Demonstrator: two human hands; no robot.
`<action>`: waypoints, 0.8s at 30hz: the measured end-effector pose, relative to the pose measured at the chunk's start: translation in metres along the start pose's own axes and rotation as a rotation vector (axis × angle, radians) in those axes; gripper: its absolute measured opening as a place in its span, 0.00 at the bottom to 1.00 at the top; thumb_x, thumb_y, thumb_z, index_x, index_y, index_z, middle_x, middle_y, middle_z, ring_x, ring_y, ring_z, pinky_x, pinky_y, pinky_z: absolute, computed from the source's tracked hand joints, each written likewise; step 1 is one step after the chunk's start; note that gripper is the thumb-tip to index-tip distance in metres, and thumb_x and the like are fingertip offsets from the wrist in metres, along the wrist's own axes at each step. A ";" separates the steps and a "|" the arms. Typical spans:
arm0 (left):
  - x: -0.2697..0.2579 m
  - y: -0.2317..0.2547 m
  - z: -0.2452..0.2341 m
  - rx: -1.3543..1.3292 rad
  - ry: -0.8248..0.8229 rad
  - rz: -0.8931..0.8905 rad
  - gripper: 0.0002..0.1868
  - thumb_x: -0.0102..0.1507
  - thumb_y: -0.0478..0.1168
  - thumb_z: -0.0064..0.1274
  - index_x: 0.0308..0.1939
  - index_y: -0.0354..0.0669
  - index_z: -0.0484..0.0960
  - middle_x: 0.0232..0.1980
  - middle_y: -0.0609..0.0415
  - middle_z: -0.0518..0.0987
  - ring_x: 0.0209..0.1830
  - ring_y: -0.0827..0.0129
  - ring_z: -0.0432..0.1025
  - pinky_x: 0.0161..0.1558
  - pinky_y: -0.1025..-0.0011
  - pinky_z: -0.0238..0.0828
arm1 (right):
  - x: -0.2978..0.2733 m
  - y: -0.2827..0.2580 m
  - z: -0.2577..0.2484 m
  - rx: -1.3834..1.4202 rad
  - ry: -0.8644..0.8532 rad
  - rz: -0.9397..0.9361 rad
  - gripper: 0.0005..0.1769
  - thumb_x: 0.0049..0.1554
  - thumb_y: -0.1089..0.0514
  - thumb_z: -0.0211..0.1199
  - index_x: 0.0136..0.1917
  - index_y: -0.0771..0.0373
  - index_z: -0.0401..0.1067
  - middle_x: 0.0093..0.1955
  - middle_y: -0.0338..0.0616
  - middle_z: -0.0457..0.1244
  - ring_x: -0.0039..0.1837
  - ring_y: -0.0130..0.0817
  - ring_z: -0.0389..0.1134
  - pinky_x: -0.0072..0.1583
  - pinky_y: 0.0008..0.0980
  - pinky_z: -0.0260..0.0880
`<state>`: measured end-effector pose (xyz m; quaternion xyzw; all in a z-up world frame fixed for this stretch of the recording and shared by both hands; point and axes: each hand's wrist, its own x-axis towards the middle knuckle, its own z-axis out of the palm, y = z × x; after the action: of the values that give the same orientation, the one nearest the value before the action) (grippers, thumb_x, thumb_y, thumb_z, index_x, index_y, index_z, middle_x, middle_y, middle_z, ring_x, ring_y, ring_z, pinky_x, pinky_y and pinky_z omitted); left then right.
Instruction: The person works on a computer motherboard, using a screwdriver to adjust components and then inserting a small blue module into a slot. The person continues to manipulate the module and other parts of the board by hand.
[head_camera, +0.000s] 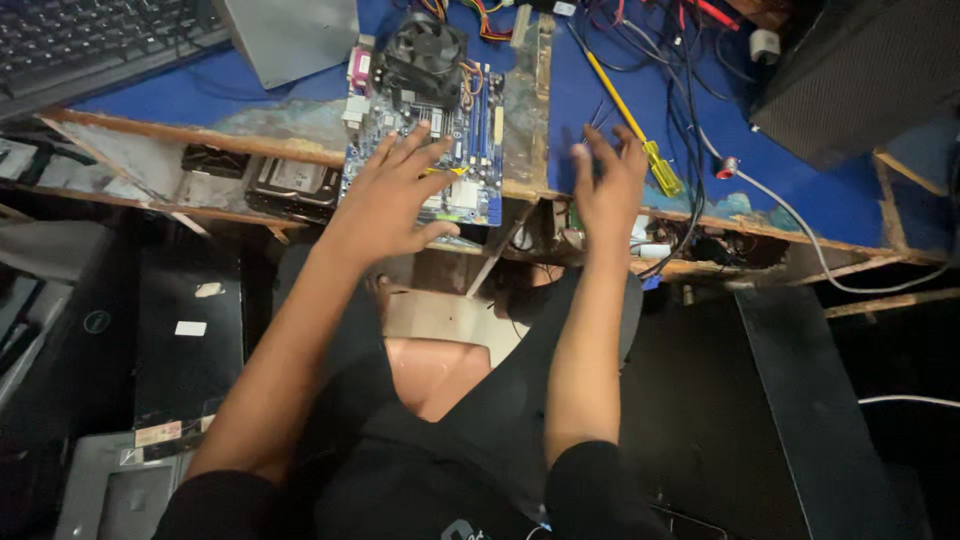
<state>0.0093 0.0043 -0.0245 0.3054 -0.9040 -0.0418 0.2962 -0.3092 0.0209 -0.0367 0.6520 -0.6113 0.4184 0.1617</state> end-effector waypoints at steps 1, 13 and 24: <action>0.001 0.001 0.001 -0.019 0.004 -0.004 0.33 0.54 0.56 0.66 0.57 0.44 0.80 0.74 0.45 0.66 0.78 0.45 0.52 0.74 0.44 0.47 | 0.000 0.001 0.004 -0.015 -0.011 0.015 0.14 0.57 0.59 0.75 0.56 0.60 0.80 0.61 0.59 0.62 0.61 0.56 0.61 0.61 0.51 0.61; -0.002 0.003 0.006 -0.079 0.026 -0.053 0.33 0.53 0.56 0.68 0.58 0.45 0.80 0.74 0.44 0.65 0.78 0.46 0.53 0.72 0.43 0.49 | -0.010 0.014 0.039 -0.418 0.009 0.063 0.31 0.36 0.66 0.64 0.57 0.69 0.72 0.50 0.59 0.65 0.52 0.58 0.64 0.54 0.56 0.61; 0.001 -0.001 0.003 -0.111 0.029 -0.055 0.34 0.52 0.54 0.70 0.59 0.46 0.81 0.74 0.45 0.65 0.78 0.47 0.52 0.73 0.44 0.48 | -0.029 -0.029 0.008 0.456 -0.061 0.456 0.10 0.72 0.60 0.50 0.51 0.66 0.68 0.39 0.50 0.57 0.42 0.38 0.56 0.45 0.38 0.56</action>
<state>0.0077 0.0026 -0.0272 0.3139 -0.8872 -0.0958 0.3243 -0.2764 0.0398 -0.0542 0.5300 -0.6367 0.5502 -0.1047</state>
